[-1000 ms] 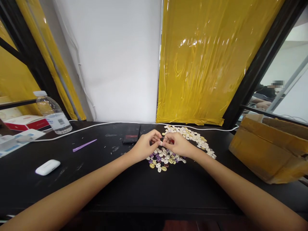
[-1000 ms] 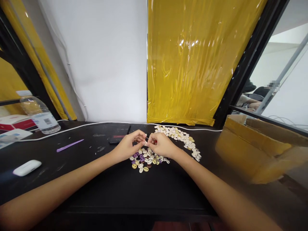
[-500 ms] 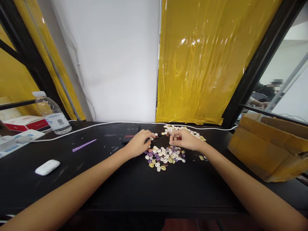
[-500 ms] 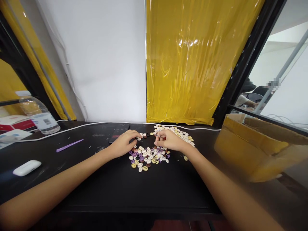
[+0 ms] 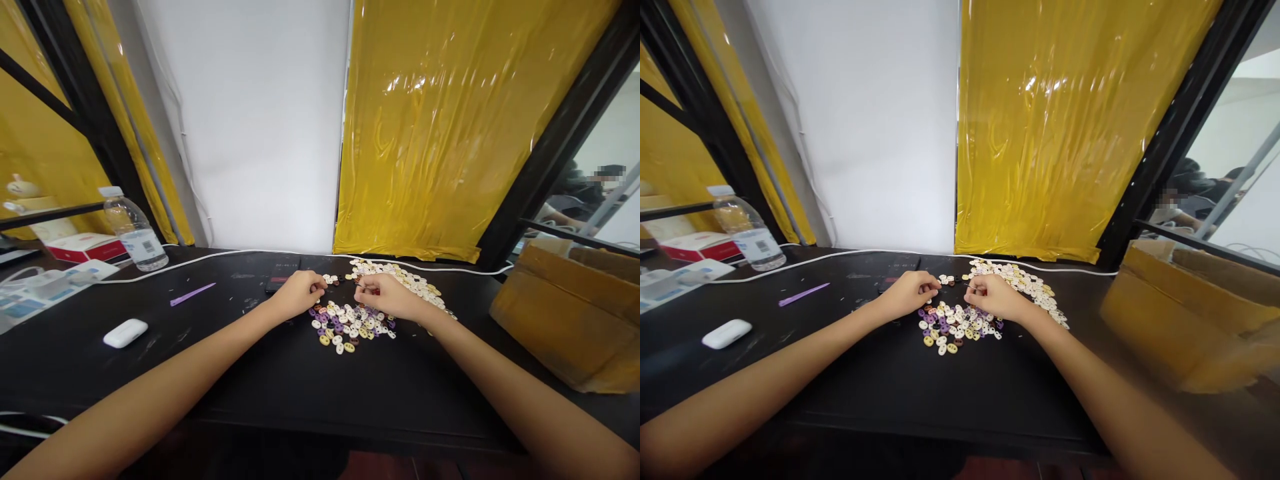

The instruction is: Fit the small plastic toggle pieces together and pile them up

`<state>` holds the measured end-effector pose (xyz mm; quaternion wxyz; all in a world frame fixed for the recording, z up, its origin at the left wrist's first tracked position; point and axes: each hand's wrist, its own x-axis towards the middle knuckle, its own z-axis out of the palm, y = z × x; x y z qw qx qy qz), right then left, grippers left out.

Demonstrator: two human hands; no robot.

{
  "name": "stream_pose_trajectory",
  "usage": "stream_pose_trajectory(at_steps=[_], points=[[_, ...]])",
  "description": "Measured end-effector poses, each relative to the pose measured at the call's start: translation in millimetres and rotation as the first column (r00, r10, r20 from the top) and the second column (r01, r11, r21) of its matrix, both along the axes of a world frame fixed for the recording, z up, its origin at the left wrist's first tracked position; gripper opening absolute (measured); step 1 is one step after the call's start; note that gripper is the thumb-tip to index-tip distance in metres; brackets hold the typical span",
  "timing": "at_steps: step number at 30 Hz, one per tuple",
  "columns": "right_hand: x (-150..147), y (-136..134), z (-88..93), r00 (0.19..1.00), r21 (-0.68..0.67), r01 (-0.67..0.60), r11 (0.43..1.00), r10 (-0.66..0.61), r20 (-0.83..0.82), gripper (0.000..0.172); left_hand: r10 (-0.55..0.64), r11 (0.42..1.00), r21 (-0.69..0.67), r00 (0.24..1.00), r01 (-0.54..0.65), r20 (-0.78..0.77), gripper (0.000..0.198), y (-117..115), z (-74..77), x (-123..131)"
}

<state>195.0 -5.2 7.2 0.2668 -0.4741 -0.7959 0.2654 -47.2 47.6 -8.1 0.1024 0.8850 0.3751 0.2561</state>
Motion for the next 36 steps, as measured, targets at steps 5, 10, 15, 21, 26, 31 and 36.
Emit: stream_pose_trajectory(at_steps=[5,10,15,21,26,31,36], points=[[-4,1,-2.2,1.000,0.008,-0.009,1.000,0.009,-0.012,0.017,-0.006,0.991,0.130,0.985,0.029,-0.174,0.029,-5,2.8,4],[-7,2,-4.0,1.000,0.034,-0.006,0.999,0.006,-0.003,0.016,-0.006,0.978,0.195,0.947,0.072,-0.320,0.032,-9,6.6,8],[-11,-1,-0.6,1.000,0.059,0.015,0.998,-0.014,-0.011,0.016,0.021,0.980,0.195,0.942,0.048,-0.336,0.033,-7,8.4,9],[-12,-2,0.1,0.999,0.058,0.018,0.998,-0.017,-0.028,0.015,0.003,0.983,0.178,0.954,0.053,-0.298,0.034,-3,6.4,7],[-14,-3,0.9,0.996,0.052,0.028,0.998,-0.024,-0.081,0.018,-0.106,0.986,-0.102,0.972,0.129,0.210,0.023,-13,2.9,12],[-22,-6,-2.7,0.994,0.131,0.036,0.991,-0.022,-0.112,0.015,-0.094,0.895,-0.332,0.853,0.298,0.513,0.013,-32,4.4,22],[-24,-7,-2.6,0.992,0.180,0.070,0.981,-0.049,-0.118,0.007,-0.087,0.905,-0.313,0.847,0.287,0.525,0.015,-35,8.1,20]])
